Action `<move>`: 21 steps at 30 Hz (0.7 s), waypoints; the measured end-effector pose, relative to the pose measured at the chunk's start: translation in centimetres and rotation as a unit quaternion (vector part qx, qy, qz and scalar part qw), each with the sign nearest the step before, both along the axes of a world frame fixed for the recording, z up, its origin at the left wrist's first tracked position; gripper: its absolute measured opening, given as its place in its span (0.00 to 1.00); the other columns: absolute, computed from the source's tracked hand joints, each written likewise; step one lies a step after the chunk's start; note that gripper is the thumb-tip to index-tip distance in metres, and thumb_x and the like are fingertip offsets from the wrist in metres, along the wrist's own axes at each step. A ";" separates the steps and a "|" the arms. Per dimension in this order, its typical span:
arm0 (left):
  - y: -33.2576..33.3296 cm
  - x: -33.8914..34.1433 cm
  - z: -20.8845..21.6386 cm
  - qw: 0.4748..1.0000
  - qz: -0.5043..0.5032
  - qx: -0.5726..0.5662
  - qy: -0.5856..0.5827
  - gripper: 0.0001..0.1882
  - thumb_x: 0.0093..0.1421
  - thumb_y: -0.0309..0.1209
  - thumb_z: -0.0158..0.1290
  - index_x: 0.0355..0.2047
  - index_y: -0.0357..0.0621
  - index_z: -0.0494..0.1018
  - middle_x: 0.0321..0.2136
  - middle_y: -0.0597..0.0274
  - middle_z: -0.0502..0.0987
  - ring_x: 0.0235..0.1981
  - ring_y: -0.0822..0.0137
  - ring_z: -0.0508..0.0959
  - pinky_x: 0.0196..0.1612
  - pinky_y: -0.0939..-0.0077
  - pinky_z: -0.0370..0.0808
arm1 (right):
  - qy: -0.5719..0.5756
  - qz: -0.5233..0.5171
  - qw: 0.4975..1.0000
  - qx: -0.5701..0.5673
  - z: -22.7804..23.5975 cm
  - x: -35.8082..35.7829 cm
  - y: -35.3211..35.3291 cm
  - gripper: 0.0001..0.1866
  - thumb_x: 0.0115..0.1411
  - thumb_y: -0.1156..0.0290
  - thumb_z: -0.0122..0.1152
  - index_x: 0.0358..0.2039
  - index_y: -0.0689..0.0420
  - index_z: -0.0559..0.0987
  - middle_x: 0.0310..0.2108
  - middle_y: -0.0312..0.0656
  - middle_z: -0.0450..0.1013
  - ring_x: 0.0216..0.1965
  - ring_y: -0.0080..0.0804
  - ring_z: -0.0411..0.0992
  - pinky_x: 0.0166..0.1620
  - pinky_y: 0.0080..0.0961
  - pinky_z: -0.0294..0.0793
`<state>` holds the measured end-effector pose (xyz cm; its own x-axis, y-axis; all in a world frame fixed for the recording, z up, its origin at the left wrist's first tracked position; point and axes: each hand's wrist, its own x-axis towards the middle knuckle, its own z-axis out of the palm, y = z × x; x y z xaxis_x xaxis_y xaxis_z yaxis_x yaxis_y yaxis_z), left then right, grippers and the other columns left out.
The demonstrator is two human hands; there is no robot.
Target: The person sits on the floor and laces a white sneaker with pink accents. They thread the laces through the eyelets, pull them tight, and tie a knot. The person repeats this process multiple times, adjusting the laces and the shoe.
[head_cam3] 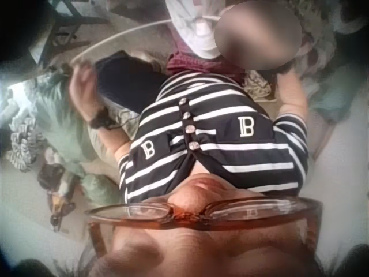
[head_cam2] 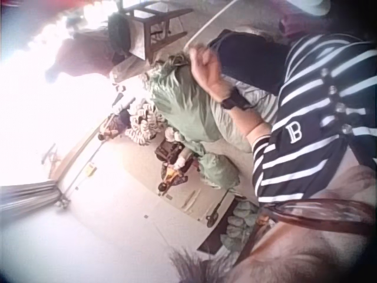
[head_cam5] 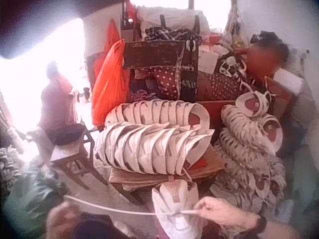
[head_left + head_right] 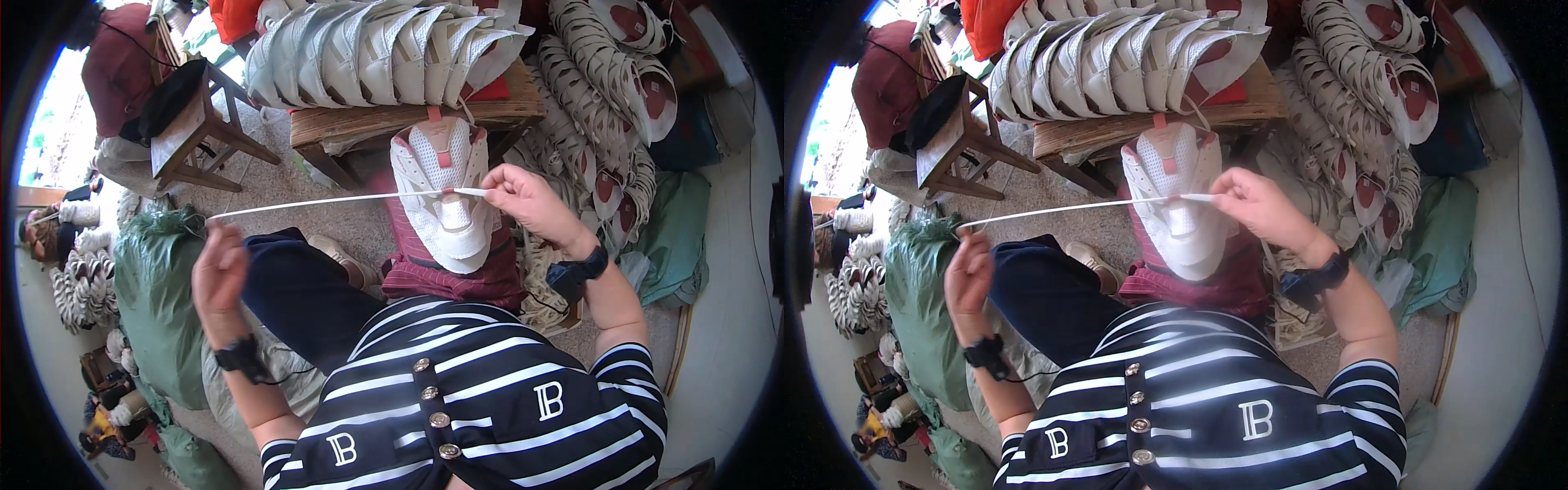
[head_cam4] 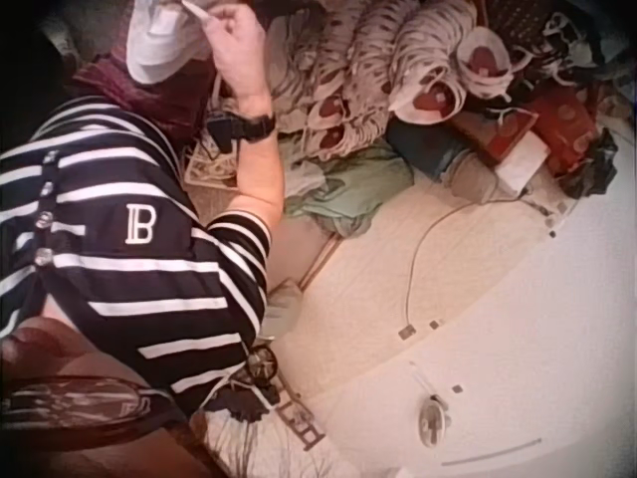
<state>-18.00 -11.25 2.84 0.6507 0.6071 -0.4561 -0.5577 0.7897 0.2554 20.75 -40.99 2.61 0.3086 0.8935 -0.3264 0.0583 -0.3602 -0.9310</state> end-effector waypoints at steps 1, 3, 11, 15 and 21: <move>3.0 -3.5 -0.9 0.997 0.052 -0.048 -0.034 0.07 0.68 0.20 0.46 0.42 0.41 0.72 0.26 0.69 0.65 0.22 0.78 0.59 0.26 0.84 0.58 | -0.005 0.011 1.000 -0.022 0.0 0.7 -0.9 0.08 0.68 0.71 0.56 0.43 0.61 0.73 0.28 0.24 0.66 0.28 0.10 0.61 0.32 0.11 0.61; 9.5 -14.5 -5.9 0.976 0.183 -0.104 -0.055 0.09 0.67 0.18 0.45 0.42 0.41 0.73 0.27 0.67 0.66 0.23 0.77 0.59 0.27 0.81 0.58 | -0.014 0.022 0.997 -0.066 0.3 1.3 -1.8 0.08 0.69 0.68 0.55 0.39 0.60 0.76 0.27 0.24 0.65 0.29 0.10 0.61 0.32 0.12 0.61; 18.6 -33.9 -11.2 0.915 0.343 -0.212 0.023 0.06 0.62 0.22 0.52 0.40 0.43 0.76 0.25 0.68 0.68 0.27 0.68 0.66 0.37 0.71 0.68 | -0.423 0.166 0.878 -0.154 -5.1 5.8 -7.8 0.10 0.66 0.67 0.54 0.35 0.59 0.79 0.30 0.40 0.79 0.29 0.30 0.76 0.32 0.28 0.72; 20.8 -28.6 -13.9 0.928 0.356 -0.062 0.091 0.11 0.68 0.32 0.47 0.43 0.39 0.74 0.29 0.64 0.73 0.25 0.68 0.67 0.32 0.73 0.67 | -0.026 -0.130 0.935 -0.329 -7.8 9.5 -12.1 0.11 0.63 0.68 0.55 0.42 0.60 0.79 0.40 0.49 0.80 0.40 0.39 0.78 0.43 0.37 0.77; 21.1 -27.6 -14.2 0.941 0.263 0.032 0.212 0.09 0.67 0.28 0.48 0.38 0.36 0.77 0.25 0.64 0.76 0.20 0.73 0.63 0.24 0.78 0.55 | 0.408 -0.503 0.727 0.229 -11.7 16.0 -19.5 0.19 0.59 0.82 0.49 0.51 0.73 0.72 0.47 0.54 0.76 0.44 0.40 0.77 0.49 0.31 0.79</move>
